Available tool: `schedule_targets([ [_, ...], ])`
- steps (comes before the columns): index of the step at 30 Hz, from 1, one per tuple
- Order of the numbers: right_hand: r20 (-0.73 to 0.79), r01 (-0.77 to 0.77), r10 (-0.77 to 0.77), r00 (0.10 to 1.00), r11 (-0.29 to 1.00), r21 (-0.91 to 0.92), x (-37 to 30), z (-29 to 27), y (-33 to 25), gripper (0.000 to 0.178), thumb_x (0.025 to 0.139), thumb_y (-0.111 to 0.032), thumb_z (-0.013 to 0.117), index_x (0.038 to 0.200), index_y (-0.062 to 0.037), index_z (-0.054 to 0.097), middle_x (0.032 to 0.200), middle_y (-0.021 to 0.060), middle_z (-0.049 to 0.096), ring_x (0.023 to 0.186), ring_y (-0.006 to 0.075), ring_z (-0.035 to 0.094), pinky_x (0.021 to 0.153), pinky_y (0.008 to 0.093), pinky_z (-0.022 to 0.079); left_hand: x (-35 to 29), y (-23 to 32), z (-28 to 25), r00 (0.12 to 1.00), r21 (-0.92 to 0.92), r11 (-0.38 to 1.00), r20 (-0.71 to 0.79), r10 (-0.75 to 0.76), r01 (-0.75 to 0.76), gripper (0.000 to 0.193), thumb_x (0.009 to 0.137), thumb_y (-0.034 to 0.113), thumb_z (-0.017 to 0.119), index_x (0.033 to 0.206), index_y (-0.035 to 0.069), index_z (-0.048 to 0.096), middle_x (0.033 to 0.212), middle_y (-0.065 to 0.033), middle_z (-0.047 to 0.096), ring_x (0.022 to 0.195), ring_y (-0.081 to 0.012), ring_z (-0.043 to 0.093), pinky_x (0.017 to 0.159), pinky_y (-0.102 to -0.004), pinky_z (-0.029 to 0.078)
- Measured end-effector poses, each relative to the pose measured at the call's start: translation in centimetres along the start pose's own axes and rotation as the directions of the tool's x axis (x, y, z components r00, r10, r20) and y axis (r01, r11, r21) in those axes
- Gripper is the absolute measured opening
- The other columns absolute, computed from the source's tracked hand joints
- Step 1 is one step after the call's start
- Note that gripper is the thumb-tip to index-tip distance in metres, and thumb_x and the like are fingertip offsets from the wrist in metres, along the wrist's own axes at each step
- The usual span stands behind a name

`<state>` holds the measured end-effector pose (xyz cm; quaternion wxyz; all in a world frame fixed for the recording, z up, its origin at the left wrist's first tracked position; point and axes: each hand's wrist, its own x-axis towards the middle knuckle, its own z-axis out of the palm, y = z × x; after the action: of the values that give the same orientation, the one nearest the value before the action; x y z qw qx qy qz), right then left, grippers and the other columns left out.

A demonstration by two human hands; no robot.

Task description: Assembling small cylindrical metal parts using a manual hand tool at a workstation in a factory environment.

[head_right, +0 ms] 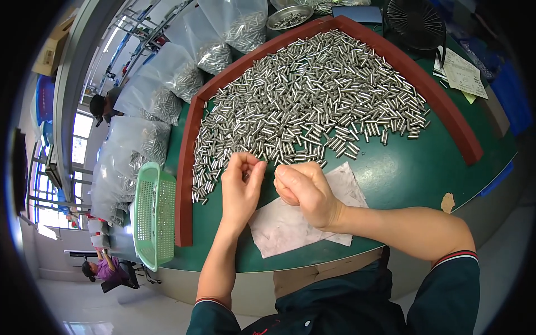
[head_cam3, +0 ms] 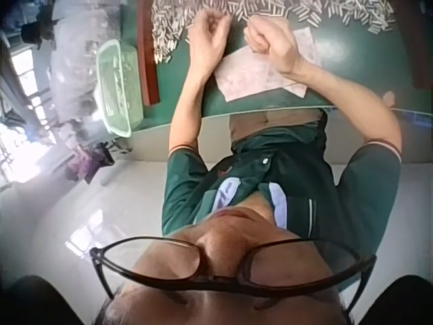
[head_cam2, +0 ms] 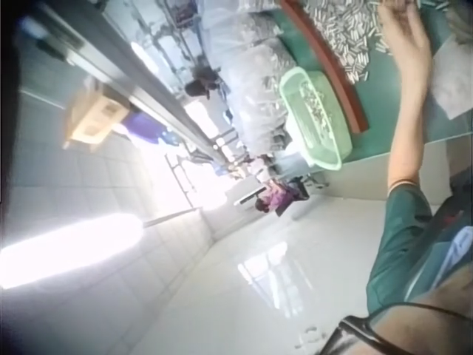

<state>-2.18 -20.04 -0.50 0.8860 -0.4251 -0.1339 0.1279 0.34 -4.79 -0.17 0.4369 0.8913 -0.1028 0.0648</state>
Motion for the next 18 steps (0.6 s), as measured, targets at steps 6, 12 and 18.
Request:
schedule_targets([
  [6,0.028,-0.010,0.009,1.000,1.000,0.019,-0.2,-0.3,0.1,0.040,0.088,-0.022,0.034,0.052,-0.0072,0.029,0.048,-0.0018,0.030,0.045,0.0065,0.025,0.043,0.0226,0.021,-0.9,-0.8,-1.4,0.869,-0.710,0.503,0.431,-0.243,0.493,0.014,0.083,0.005,0.053,0.096,0.003,0.051,0.078,-0.0071,0.060,0.048,-0.0013,0.035,0.042,-0.0158,0.025],
  [12,0.040,-0.013,0.012,0.999,1.000,0.017,0.0,-0.3,0.0,0.040,0.088,-0.022,0.034,0.051,-0.0073,0.028,0.047,-0.0017,0.030,0.045,0.0064,0.025,0.043,0.0223,0.021,-1.1,-1.8,-1.7,0.856,-0.757,0.404,0.479,-0.191,0.514,0.013,0.085,0.006,0.049,0.096,0.000,0.053,0.079,-0.0080,0.059,0.047,-0.0021,0.030,0.043,-0.0166,0.024],
  [18,-0.005,-0.002,0.001,1.000,1.000,-0.003,0.1,0.1,0.0,0.042,0.088,-0.023,0.035,0.049,-0.0088,0.027,0.044,-0.0017,0.025,0.041,0.0087,0.021,0.041,0.0240,0.018,-1.0,-1.7,-1.6,0.847,-0.761,0.374,0.495,-0.192,0.529,0.014,0.087,0.009,0.046,0.095,0.000,0.053,0.078,-0.0077,0.058,0.046,-0.0027,0.029,0.043,-0.0174,0.025],
])
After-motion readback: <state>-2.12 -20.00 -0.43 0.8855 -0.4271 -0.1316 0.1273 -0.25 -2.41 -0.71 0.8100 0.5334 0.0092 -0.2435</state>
